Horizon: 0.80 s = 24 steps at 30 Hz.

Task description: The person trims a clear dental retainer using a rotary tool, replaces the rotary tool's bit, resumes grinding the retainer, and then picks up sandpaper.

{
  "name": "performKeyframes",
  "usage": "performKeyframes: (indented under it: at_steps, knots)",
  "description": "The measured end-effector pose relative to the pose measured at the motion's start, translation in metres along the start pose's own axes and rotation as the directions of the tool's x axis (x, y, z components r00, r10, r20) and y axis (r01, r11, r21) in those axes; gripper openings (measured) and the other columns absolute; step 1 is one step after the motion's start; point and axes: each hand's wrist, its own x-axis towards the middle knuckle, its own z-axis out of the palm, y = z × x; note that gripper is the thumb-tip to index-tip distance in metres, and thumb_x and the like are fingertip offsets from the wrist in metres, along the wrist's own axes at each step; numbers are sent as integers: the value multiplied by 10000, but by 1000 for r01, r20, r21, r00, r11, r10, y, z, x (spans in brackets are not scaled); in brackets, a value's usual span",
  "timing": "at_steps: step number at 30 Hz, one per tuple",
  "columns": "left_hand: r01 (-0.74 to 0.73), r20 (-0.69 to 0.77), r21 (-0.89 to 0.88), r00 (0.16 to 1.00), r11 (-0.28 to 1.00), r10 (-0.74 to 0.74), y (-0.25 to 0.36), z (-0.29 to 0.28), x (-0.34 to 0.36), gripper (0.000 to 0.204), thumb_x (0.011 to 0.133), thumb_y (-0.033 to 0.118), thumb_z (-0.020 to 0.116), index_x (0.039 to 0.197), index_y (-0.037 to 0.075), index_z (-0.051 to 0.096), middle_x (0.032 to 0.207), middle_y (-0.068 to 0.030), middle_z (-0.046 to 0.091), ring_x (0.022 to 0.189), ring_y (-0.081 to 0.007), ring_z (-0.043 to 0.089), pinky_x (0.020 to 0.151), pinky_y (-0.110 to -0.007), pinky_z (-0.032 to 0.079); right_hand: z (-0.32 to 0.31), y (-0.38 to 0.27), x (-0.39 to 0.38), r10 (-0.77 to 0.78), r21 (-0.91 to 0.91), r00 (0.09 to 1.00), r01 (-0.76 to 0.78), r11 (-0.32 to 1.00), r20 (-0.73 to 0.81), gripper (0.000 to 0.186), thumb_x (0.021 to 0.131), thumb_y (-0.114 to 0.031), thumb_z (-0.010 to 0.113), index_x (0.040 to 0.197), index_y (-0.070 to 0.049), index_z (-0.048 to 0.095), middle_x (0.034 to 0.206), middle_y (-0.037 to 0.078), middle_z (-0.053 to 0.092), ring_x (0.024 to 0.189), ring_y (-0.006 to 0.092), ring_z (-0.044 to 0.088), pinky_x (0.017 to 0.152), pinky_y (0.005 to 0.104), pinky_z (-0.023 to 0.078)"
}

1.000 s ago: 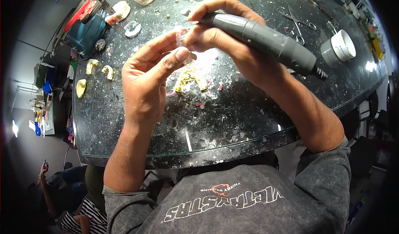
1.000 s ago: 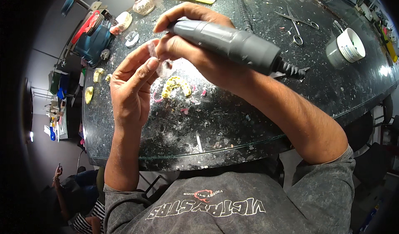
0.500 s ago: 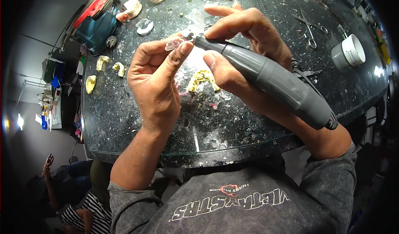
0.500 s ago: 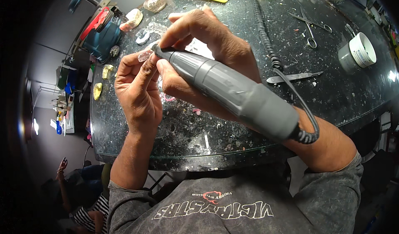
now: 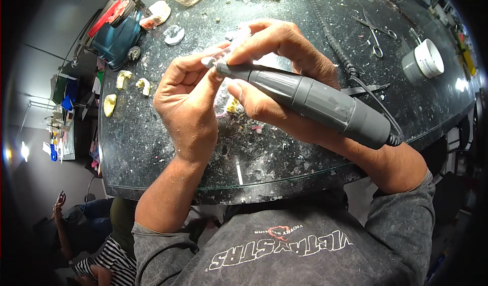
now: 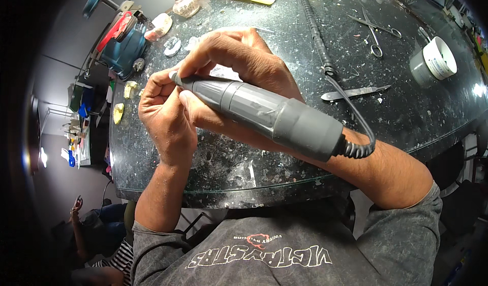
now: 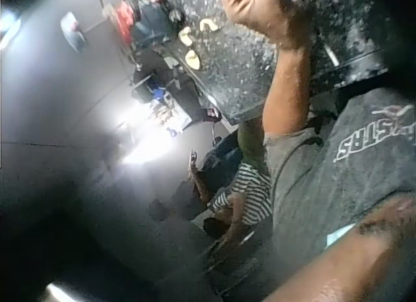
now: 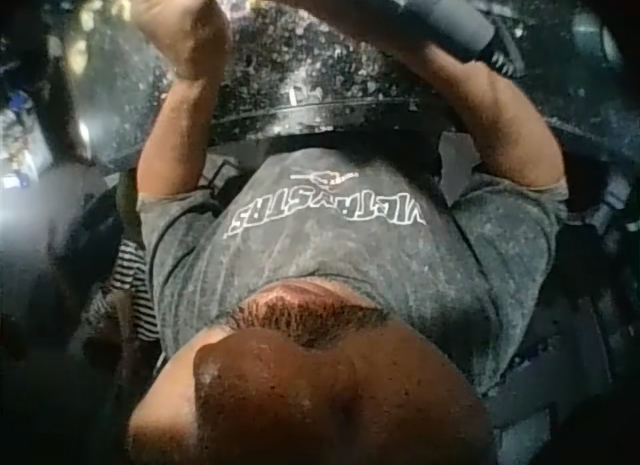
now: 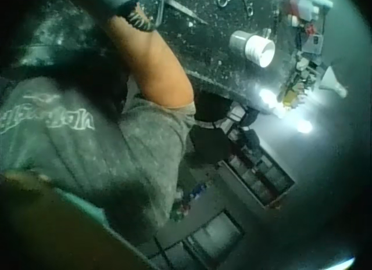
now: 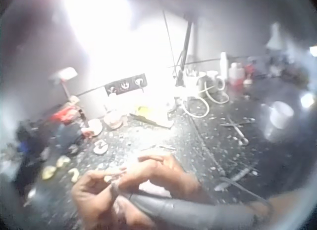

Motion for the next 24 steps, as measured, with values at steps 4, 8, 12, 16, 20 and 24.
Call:
performKeyframes:
  at_steps: [4,8,12,16,20,24]
  knots:
    - [-15,-2,73,1000,997,15,2,0,1,152,871,-32,660,1015,-57,618,1060,-185,685,986,-189,663,874,-291,530,-1,-1,0,62,65,998,-61,996,-26,285,773,-75,713,1041,-78,617,990,29,609,1056,151,576,1068,407,388]
    - [-6,-37,128,999,992,10,3,2,0,151,860,-61,656,1006,-64,616,1056,-190,683,987,-194,663,894,-298,530,0,-1,0,30,-8,1000,-30,1000,-5,285,770,-91,730,1034,-73,626,1007,38,613,1081,177,570,1067,406,386]
    - [-40,-71,131,996,991,50,3,4,0,167,850,-89,652,1011,-75,610,1072,-211,673,995,-204,661,914,-310,532,5,1,1,-4,83,997,10,997,-75,289,739,-141,766,985,-89,624,950,21,620,943,164,584,921,323,442]
    - [-100,-41,81,994,992,103,3,6,0,166,850,-93,648,1010,-78,609,1083,-219,668,1004,-209,660,911,-314,534,0,-1,0,20,10,999,-19,1000,-41,283,766,-104,729,1032,-73,638,1014,48,627,1144,217,549,1039,401,405]
    - [-44,-61,118,997,992,51,5,6,2,156,848,-97,647,998,-75,609,1068,-217,672,992,-207,664,897,-312,542,-6,-5,3,-68,-125,996,75,989,60,239,740,-93,714,972,-70,662,965,41,652,1134,247,556,1002,402,421]
    - [-40,-68,121,997,992,49,5,5,4,147,852,-89,649,991,-66,607,1037,-197,681,970,-195,670,879,-297,547,-11,-5,7,-193,-154,981,186,970,-26,252,739,-81,705,977,-53,629,1019,51,646,1156,262,562,1084,471,313]
